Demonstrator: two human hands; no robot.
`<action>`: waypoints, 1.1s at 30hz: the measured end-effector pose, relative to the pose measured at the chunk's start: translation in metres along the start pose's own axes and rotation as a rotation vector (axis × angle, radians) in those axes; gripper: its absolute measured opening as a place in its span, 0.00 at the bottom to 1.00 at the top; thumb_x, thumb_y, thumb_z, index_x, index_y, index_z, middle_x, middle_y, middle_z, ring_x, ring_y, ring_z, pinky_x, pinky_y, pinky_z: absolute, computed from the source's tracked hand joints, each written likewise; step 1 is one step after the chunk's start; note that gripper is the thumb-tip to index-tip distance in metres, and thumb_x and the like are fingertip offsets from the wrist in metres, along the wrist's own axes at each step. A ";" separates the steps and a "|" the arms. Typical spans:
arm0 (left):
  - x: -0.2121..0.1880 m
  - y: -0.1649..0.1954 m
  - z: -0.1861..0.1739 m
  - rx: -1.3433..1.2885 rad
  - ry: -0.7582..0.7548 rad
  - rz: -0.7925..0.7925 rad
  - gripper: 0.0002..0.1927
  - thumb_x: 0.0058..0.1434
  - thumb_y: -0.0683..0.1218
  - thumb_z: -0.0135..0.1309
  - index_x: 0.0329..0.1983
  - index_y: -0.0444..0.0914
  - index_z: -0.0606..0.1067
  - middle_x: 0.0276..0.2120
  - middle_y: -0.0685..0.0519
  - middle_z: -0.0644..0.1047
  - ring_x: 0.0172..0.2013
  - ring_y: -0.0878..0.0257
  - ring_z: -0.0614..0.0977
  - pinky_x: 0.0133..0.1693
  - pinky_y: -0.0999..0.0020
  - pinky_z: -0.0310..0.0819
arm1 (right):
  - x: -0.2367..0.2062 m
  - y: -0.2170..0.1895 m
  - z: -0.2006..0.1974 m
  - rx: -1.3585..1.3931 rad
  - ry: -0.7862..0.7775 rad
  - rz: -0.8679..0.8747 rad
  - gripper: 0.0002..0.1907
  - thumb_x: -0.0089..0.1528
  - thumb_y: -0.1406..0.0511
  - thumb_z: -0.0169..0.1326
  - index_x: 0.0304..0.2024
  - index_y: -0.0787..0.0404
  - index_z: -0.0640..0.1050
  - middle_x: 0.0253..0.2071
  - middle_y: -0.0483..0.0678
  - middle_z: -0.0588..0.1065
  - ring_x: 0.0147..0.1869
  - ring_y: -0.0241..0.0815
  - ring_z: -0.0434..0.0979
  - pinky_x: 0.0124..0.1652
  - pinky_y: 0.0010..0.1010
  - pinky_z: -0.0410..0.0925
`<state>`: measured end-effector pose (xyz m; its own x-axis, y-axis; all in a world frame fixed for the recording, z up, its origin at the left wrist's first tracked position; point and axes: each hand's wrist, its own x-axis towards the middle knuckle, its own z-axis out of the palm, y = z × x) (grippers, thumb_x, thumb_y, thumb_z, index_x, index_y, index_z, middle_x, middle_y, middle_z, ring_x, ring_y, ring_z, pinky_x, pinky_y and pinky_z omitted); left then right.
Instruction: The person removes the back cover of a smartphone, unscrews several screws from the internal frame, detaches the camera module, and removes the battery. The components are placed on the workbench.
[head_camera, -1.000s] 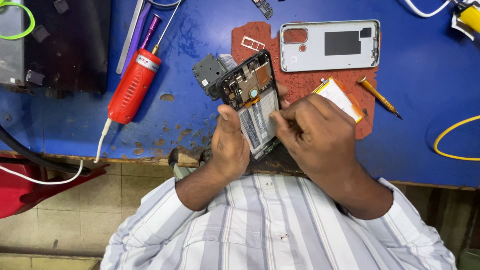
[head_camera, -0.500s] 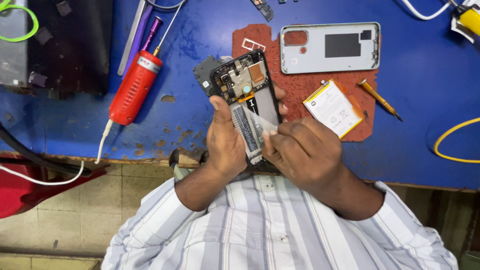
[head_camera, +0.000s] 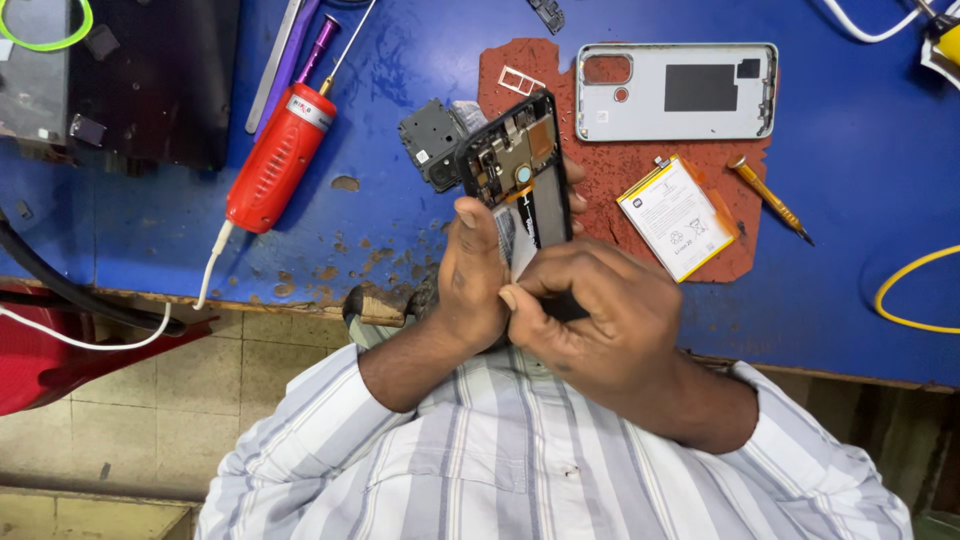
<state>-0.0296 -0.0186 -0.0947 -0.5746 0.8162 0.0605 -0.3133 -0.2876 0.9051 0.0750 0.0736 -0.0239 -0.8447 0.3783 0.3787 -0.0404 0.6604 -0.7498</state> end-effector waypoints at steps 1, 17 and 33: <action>0.000 0.000 0.001 -0.057 0.002 -0.017 0.45 0.74 0.74 0.27 0.66 0.30 0.68 0.54 0.45 0.77 0.54 0.57 0.80 0.61 0.61 0.75 | 0.001 -0.001 0.002 0.034 -0.004 0.044 0.09 0.60 0.71 0.66 0.33 0.65 0.76 0.34 0.50 0.79 0.33 0.40 0.80 0.33 0.31 0.73; 0.017 0.013 -0.012 -0.546 -0.016 -0.121 0.30 0.61 0.32 0.44 0.69 0.29 0.63 0.61 0.37 0.74 0.62 0.45 0.79 0.64 0.49 0.77 | 0.011 0.015 -0.022 -0.089 -0.145 -0.191 0.16 0.49 0.79 0.52 0.39 0.65 0.80 0.42 0.53 0.80 0.45 0.52 0.84 0.43 0.38 0.77; 0.010 -0.001 -0.005 -0.269 0.028 -0.149 0.18 0.74 0.42 0.46 0.65 0.33 0.69 0.54 0.51 0.77 0.54 0.68 0.77 0.59 0.68 0.72 | 0.021 0.027 -0.026 -0.276 0.016 0.045 0.09 0.63 0.74 0.67 0.44 0.63 0.81 0.43 0.49 0.74 0.42 0.39 0.77 0.36 0.27 0.71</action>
<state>-0.0390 -0.0131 -0.0974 -0.5268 0.8462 -0.0800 -0.5826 -0.2910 0.7589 0.0703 0.1162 -0.0224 -0.8337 0.4201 0.3585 0.1460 0.7937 -0.5905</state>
